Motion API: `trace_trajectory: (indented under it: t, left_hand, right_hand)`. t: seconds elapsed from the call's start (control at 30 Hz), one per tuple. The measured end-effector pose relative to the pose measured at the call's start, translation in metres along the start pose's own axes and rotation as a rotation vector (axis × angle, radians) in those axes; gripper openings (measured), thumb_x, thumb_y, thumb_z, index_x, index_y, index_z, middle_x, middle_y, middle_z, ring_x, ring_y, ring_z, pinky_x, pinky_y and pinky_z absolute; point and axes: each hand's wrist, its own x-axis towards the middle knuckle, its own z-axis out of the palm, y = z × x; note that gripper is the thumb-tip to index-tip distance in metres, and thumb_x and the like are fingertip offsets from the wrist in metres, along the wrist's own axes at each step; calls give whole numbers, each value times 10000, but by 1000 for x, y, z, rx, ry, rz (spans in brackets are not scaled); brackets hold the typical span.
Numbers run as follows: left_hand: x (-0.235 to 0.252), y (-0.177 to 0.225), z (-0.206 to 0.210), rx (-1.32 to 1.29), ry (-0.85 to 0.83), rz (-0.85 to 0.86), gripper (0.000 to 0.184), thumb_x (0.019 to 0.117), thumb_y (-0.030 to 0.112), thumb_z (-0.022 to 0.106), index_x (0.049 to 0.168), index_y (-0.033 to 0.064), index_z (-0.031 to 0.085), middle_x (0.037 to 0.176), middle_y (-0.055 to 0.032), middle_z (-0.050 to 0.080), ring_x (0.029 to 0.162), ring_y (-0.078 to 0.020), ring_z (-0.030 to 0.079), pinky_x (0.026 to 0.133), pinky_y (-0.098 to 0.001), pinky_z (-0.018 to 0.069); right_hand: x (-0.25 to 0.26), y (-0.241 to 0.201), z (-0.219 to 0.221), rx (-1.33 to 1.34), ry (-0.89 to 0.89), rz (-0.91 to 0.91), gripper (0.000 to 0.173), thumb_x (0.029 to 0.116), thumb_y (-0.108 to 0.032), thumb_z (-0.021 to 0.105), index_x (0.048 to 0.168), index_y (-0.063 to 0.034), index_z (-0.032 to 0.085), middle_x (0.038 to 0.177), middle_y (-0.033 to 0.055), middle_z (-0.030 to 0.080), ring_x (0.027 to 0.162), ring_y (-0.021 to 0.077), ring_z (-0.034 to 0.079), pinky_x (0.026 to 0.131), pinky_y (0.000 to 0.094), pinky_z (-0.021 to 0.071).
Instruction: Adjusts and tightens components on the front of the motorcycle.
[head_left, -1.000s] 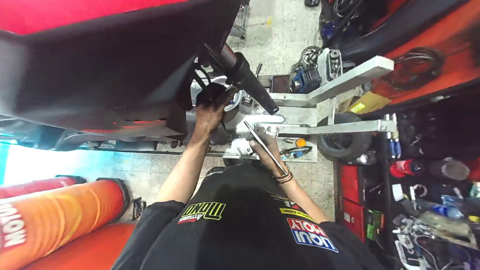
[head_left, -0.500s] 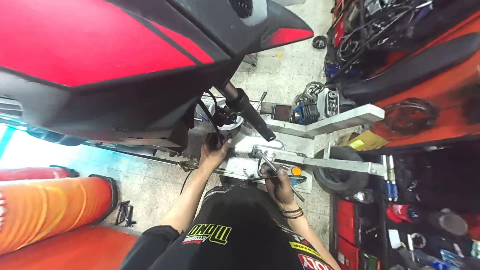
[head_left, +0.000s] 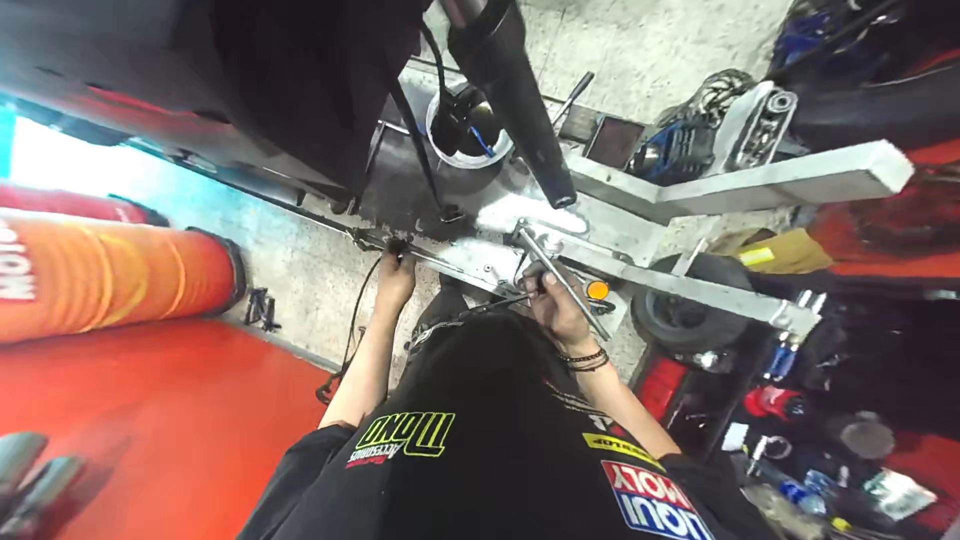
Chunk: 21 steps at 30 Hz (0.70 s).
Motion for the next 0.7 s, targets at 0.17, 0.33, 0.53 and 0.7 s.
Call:
trace_trajectory:
  t: [0.17, 0.33, 0.53, 0.7]
  left_hand:
    - [-15, -41, 13, 322, -178, -174, 376, 1046, 321, 513, 1253, 23, 610, 1010, -138, 693, 863, -224, 677, 821, -456, 579]
    - [52, -91, 59, 668, -319, -202, 429, 982, 421, 577, 1268, 118, 678, 1155, -144, 732, 1117, -330, 694, 984, -602, 534]
    - [65, -50, 62, 316, -137, 6, 690, 875, 465, 766, 1400, 61, 576, 1252, -171, 685, 1125, -270, 676, 1008, -497, 546]
    - [55, -27, 40, 97, -140, 20, 656, 1003, 295, 580, 1532, -30, 369, 1410, -205, 592, 1279, -239, 604, 1102, -435, 496]
  right_hand:
    - [6, 5, 10, 152, -45, 36, 458, 1010, -558, 549, 1048, -137, 724, 960, 3, 728, 874, 96, 668, 843, 281, 555]
    - [5, -4, 23, 366, -52, 107, 322, 975, -450, 606, 899, -160, 723, 900, -10, 694, 814, 101, 640, 797, 293, 537]
    - [-28, -10, -1, 174, -71, 121, 298, 907, -366, 643, 670, -188, 668, 1109, 38, 704, 1017, 162, 643, 839, 317, 529]
    - [16, 27, 16, -187, -398, 85, 377, 973, -454, 588, 994, -103, 722, 1319, 100, 635, 1239, 232, 579, 1038, 398, 501]
